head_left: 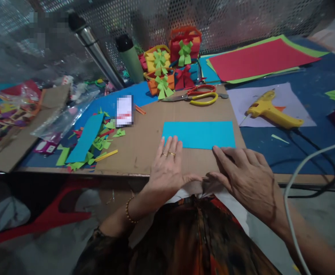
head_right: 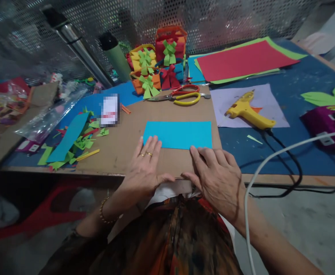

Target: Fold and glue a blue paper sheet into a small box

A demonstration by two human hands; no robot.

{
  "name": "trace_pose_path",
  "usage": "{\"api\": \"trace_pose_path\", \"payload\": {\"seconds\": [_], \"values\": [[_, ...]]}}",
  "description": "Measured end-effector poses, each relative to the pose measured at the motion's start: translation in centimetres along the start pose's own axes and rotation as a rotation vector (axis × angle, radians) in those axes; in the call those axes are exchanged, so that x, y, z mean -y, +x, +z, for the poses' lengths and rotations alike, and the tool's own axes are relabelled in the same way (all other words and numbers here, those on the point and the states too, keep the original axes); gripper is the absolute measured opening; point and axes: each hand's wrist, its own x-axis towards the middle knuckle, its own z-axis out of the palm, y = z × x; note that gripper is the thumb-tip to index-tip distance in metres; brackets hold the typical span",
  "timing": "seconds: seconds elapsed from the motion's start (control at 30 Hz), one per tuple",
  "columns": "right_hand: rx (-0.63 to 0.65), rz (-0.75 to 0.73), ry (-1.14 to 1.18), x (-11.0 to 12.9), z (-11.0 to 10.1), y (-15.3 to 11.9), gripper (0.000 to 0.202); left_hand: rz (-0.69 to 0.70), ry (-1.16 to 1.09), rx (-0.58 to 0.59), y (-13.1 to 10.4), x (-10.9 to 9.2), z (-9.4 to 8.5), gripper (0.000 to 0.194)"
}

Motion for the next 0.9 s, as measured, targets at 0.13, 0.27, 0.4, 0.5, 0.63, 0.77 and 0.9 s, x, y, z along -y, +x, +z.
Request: {"api": "trace_pose_path", "payload": {"seconds": [0.13, 0.27, 0.4, 0.5, 0.63, 0.77, 0.9], "values": [[0.027, -0.012, -0.003, -0.1, 0.0, -0.1, 0.058, -0.01, -0.002, -0.014, -1.3, 1.9, -0.5, 0.104], [0.039, -0.018, 0.004, 0.0, -0.5, 0.1, 0.057, -0.036, -0.018, -0.03, -1.9, 2.4, -0.8, 0.095], [0.056, -0.013, -0.018, 0.2, -0.8, 0.6, 0.055, -0.045, 0.048, -0.03, -1.2, 1.5, -1.2, 0.101], [0.072, -0.002, -0.007, 0.3, -0.8, 0.7, 0.057, 0.034, 0.048, -0.038, 0.3, -0.1, -1.0, 0.109], [0.084, 0.01, 0.027, 0.3, -0.6, 0.9, 0.059, 0.241, -0.109, 0.023, 1.9, -1.8, 0.0, 0.106], [0.086, 0.011, 0.067, 0.0, -0.4, 0.9, 0.06, 0.262, -0.161, 0.032, 2.2, -1.9, 0.7, 0.106], [0.071, 0.031, 0.035, -1.2, -1.0, -0.2, 0.055, 0.261, -0.158, -0.011, 2.0, -1.7, 0.8, 0.107]]}}
